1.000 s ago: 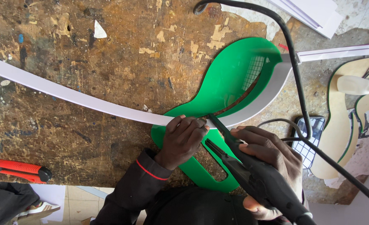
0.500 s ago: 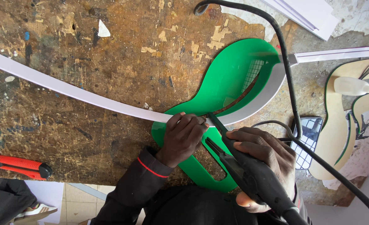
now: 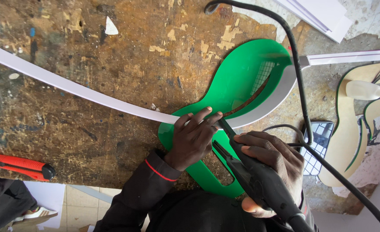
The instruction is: The person applies glue from a bottle to a white plastic strip and presses it onto the edge of a green cutout. They then use a hot glue gun to apply adhesive along the seam and press the strip firmly into place, repeating the process along the curved edges of the sign.
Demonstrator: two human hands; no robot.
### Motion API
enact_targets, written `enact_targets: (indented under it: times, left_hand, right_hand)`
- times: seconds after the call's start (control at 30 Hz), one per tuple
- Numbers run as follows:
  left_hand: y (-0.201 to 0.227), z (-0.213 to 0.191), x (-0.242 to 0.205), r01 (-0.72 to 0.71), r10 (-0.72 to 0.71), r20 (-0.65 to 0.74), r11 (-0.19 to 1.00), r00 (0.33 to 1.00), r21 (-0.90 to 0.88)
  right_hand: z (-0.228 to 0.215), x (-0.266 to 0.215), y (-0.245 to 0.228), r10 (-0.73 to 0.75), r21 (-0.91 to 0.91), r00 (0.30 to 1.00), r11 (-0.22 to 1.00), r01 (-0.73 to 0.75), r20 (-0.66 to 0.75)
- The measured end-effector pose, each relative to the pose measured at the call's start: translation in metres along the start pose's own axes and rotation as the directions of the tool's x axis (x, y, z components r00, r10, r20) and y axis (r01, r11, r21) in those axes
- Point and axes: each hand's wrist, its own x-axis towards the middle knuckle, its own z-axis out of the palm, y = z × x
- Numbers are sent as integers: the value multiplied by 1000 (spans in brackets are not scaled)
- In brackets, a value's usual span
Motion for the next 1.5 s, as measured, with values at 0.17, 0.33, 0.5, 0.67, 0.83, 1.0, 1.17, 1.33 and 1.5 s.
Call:
enact_targets:
  times: [0.17, 0.33, 0.5, 0.67, 0.83, 1.0, 1.17, 1.33, 1.5]
  left_hand:
    - [3, -1, 0, 17, -16, -15, 1000, 1000, 5]
    - [-2, 13, 4, -15, 31, -220, 997, 975, 75]
    - [-1, 13, 7, -22, 37, -267, 998, 963, 59]
    - [1, 13, 10, -32, 55, -299, 996, 953, 82]
    - [0, 14, 8, -33, 63, -311, 994, 948, 101]
    - [-1, 13, 11, -49, 79, -317, 994, 945, 101]
    - [-2, 18, 5, -43, 67, -286, 995, 956, 91]
    - [-7, 25, 1, -38, 61, -278, 995, 959, 91]
    - [-11, 29, -1, -4, 27, -237, 995, 971, 98]
  right_hand:
    - [4, 1, 0, -19, 28, 1000, 999, 20, -24]
    - [1, 6, 20, -234, 43, 972, 971, 235, -18]
    - [4, 7, 12, -189, 147, 979, 969, 198, -77]
    - [6, 0, 17, -195, 126, 978, 971, 204, -80]
    - [5, -3, 17, -206, 118, 977, 970, 212, -61]
    - [6, -7, 21, -272, 48, 961, 961, 274, -40]
    - [-2, -6, 21, -276, 13, 960, 961, 276, 36]
    - [1, -4, 28, -328, -5, 944, 945, 328, 29]
    - [1, -6, 38, -295, 19, 955, 955, 295, 29]
